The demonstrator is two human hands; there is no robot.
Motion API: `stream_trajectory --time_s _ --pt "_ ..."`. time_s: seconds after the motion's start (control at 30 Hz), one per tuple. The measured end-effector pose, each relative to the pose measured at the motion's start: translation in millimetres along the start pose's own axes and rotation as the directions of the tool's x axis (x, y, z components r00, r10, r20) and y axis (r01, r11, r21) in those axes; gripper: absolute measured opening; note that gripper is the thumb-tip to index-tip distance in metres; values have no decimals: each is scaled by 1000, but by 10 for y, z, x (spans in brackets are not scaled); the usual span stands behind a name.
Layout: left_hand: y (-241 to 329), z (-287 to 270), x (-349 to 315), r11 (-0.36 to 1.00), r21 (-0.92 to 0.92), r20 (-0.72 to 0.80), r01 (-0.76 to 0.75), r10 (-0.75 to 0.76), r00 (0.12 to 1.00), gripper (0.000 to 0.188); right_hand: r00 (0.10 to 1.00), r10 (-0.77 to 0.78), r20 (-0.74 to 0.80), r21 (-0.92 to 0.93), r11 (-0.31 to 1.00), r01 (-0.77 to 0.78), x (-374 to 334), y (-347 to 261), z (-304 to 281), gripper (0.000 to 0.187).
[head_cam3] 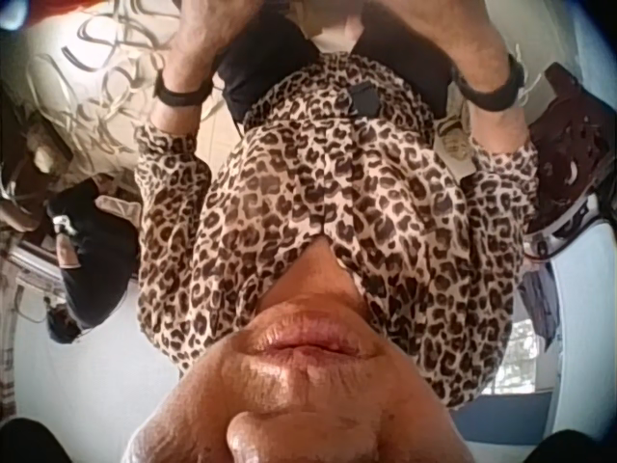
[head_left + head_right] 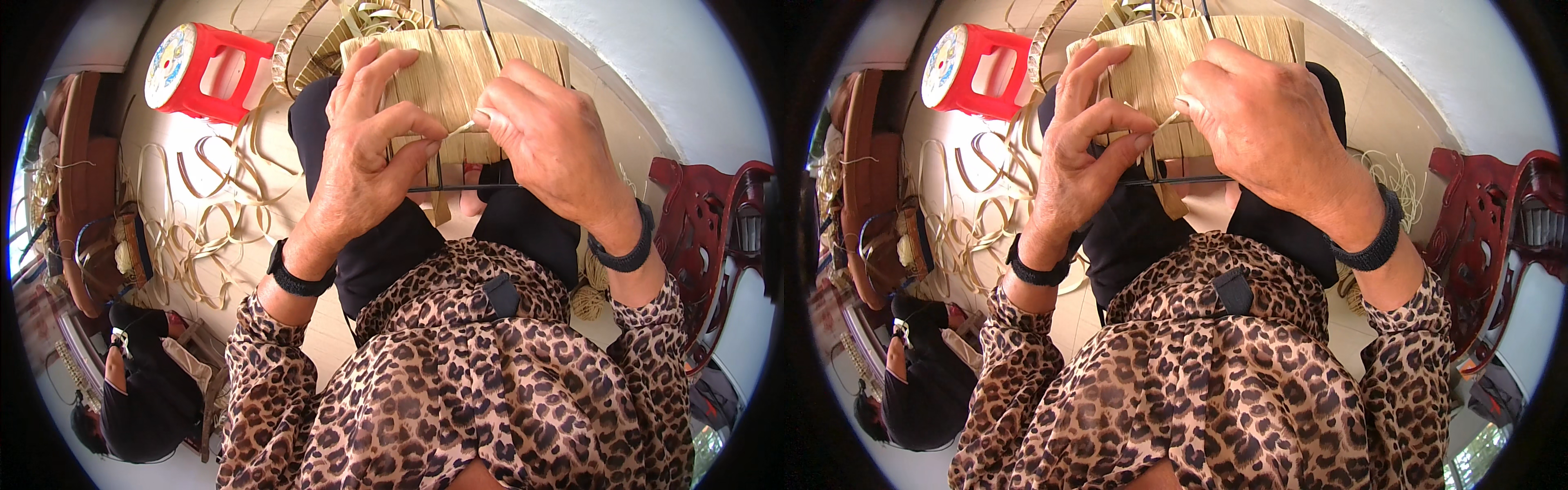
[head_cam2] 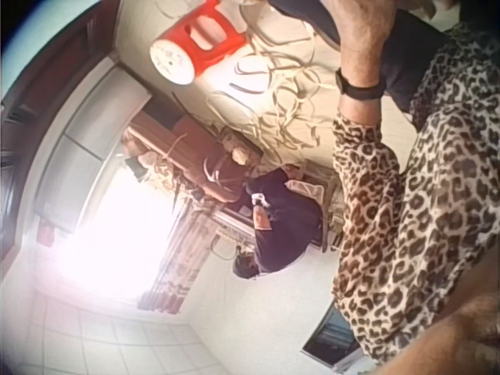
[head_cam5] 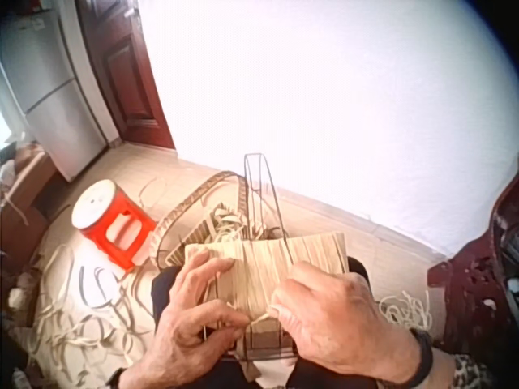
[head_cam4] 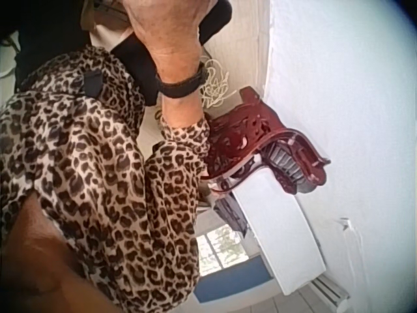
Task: The person weaves a basket by hand, using scissors to trim materials and tying a cord through the frame.
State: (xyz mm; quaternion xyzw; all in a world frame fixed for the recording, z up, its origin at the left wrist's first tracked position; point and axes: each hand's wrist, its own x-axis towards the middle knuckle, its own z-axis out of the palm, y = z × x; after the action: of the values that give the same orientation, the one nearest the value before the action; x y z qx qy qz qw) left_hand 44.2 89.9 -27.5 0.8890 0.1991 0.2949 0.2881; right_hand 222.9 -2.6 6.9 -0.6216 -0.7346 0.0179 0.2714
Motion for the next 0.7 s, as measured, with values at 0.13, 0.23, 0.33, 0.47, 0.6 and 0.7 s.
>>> stream_trajectory --time_s 0.13,0.23,0.33,0.47,0.6,0.7 --pt "-57 -60 -5 999 -42 43 -34 36 998 31 997 1 79 117 993 -11 59 15 -50 14" --pt "-66 -84 7 977 -204 13 64 -63 998 44 996 -62 69 175 983 49 87 43 -7 13" --pt "-9 -196 110 963 -268 -140 5 -44 989 46 991 -100 86 153 985 86 170 96 47 12" --pt "27 -260 260 985 27 70 171 -172 983 45 966 -258 -14 116 959 258 256 139 118 11" --pt "-242 -85 387 998 52 -6 -44 44 999 39 969 -246 34 238 943 231 322 43 123 12" --pt "-229 -36 386 994 77 -22 -78 80 997 39 972 -232 26 275 937 216 330 78 135 12"
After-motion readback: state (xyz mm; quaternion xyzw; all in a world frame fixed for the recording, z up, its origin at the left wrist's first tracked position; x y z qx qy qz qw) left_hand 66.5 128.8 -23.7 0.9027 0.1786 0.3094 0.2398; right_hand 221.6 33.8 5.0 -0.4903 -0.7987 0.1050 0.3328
